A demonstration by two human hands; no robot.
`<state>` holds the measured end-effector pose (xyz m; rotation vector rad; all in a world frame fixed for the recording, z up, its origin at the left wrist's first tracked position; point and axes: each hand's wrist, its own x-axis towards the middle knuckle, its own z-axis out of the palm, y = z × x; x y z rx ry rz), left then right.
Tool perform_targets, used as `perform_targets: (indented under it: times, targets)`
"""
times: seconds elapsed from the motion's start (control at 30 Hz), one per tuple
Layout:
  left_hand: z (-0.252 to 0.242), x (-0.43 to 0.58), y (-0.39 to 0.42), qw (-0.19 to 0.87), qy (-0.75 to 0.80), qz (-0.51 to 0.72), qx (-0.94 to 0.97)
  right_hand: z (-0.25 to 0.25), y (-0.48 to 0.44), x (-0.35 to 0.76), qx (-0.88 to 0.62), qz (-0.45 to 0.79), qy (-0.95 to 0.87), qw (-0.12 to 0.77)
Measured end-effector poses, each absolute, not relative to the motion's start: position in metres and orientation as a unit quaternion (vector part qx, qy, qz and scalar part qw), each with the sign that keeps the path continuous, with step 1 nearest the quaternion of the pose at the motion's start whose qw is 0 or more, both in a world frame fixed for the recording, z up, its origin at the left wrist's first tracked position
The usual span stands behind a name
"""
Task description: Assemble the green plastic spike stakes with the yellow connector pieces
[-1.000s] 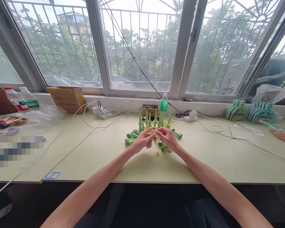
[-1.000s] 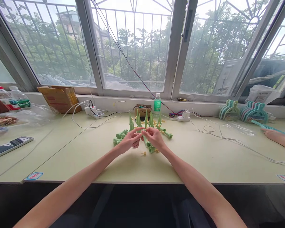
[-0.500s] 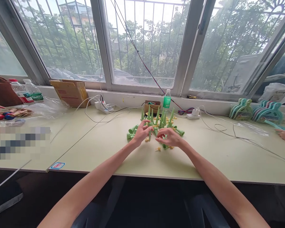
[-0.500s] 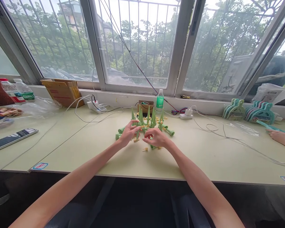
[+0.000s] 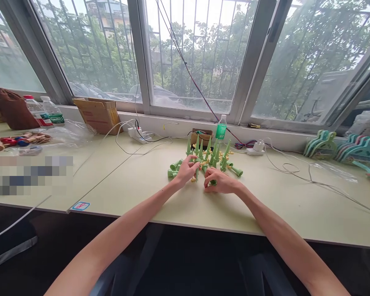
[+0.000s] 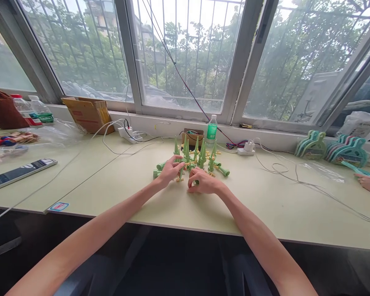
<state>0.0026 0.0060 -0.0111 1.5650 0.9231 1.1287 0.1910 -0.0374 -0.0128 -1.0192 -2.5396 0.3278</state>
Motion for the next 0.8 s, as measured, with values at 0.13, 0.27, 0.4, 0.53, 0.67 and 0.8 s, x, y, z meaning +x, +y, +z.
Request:
perform_targets:
  times: [0.13, 0.27, 0.4, 0.53, 0.67, 0.8]
  targets:
    - [-0.011, 0.003, 0.005, 0.467, 0.38, 0.459, 0.654, -0.016, -0.035, 0.19, -0.373, 0.114, -0.894, 0.222]
    - [-0.012, 0.003, 0.005, 0.439, 0.377, 0.467, 0.668, -0.017, -0.03, 0.192, -0.403, 0.097, -0.856, 0.311]
    - [-0.012, 0.003, 0.004, 0.399, 0.372, 0.474, 0.691, -0.016, -0.024, 0.197, -0.429, 0.076, -0.808, 0.396]
    - [-0.011, 0.004, 0.002, 0.366, 0.369, 0.473, 0.712, -0.016, -0.02, 0.2, -0.446, 0.064, -0.784, 0.427]
    - [-0.011, 0.005, 0.001, 0.342, 0.349, 0.475, 0.732, -0.018, -0.019, 0.2, -0.45, 0.071, -0.78, 0.43]
    - [-0.013, 0.005, 0.002, 0.328, 0.34, 0.473, 0.743, -0.021, -0.018, 0.2, -0.443, 0.08, -0.785, 0.424]
